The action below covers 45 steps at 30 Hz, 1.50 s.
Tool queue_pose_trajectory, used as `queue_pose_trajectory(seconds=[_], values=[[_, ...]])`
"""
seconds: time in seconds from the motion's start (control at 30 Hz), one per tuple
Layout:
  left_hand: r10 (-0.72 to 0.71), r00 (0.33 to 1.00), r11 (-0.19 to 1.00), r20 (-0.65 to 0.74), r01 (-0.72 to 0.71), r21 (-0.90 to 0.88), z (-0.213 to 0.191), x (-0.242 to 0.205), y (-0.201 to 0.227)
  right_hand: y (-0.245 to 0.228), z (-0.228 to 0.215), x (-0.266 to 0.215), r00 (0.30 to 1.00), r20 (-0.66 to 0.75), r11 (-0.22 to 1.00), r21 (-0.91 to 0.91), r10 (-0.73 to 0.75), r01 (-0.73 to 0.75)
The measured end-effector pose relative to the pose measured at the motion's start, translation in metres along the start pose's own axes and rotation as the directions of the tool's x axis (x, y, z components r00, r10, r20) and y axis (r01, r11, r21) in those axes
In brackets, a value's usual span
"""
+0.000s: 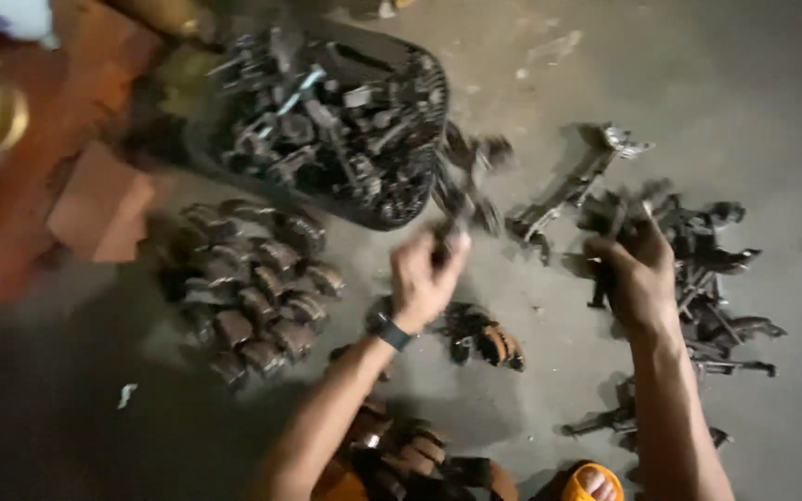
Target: The person empties a wire basket of metal parts onto the floor, then repeatedly picks up handfuls of the parts and places them back into the basket. The person also moves a stack of brake pads aside to access the parts.
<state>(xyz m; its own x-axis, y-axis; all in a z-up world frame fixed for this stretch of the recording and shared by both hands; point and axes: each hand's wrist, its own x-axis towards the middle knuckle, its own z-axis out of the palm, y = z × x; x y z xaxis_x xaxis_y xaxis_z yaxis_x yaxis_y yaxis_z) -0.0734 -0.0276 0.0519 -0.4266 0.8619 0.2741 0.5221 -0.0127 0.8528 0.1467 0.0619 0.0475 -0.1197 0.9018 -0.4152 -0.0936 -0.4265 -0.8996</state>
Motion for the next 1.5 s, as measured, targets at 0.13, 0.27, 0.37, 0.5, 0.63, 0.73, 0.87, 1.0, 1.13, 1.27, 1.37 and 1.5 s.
queue_pose_trajectory(seconds=[0.13,0.27,0.37,0.5,0.63,0.73,0.87,1.0,1.13,1.27,1.37,1.5], values=[[0.208,0.956,0.922,-0.207,-0.121,0.369,-0.065,0.064,-0.024,-0.079,0.117,-0.044,0.92,0.284,0.879,-0.317,-0.269,0.355],[0.089,0.983,0.827,-0.16,0.016,0.563,-0.11,0.108,-0.071,-0.032,0.186,0.005,0.825,0.403,0.602,-0.564,-0.396,0.565],[0.16,0.978,0.755,-0.137,-0.031,0.655,-0.128,0.112,-0.111,-0.005,0.219,0.022,0.658,0.478,0.567,-0.342,-0.582,0.75],[0.018,1.0,0.787,0.015,-0.023,0.616,-0.134,0.106,-0.04,-0.015,0.182,0.004,0.632,0.48,0.607,-0.23,-0.608,0.76],[0.238,0.965,0.858,0.109,-0.261,0.443,-0.106,0.1,0.009,-0.001,0.086,0.027,0.763,0.354,0.59,-0.487,-0.541,0.645],[0.447,0.857,0.833,0.256,-0.503,0.23,-0.058,0.076,0.026,0.016,0.001,0.059,0.872,0.127,0.653,-0.614,-0.472,0.443],[0.442,0.71,0.837,0.548,-0.546,0.031,0.039,0.043,-0.019,0.054,-0.093,0.112,0.83,-0.046,0.521,-0.797,-0.556,0.304],[0.014,0.703,0.953,0.711,-0.225,0.203,0.117,0.026,-0.074,0.047,-0.091,0.133,0.886,-0.11,0.766,-0.557,-0.45,0.319],[-0.123,0.814,0.964,0.568,-0.038,0.264,0.182,0.025,-0.103,0.058,-0.07,0.17,0.947,0.029,0.551,-0.808,-0.319,0.21],[-0.262,0.796,0.808,0.546,-0.129,0.575,0.222,0.02,-0.095,0.099,-0.048,0.201,0.962,-0.014,0.424,-0.899,-0.273,0.107],[-0.224,0.789,0.823,0.573,-0.161,0.544,0.229,0.015,-0.095,0.096,-0.048,0.205,0.987,-0.136,0.581,-0.812,-0.09,-0.059],[-0.225,0.822,0.914,0.523,-0.008,0.405,0.208,-0.002,-0.101,0.037,-0.074,0.173,0.993,0.022,0.774,-0.624,-0.116,0.104]])
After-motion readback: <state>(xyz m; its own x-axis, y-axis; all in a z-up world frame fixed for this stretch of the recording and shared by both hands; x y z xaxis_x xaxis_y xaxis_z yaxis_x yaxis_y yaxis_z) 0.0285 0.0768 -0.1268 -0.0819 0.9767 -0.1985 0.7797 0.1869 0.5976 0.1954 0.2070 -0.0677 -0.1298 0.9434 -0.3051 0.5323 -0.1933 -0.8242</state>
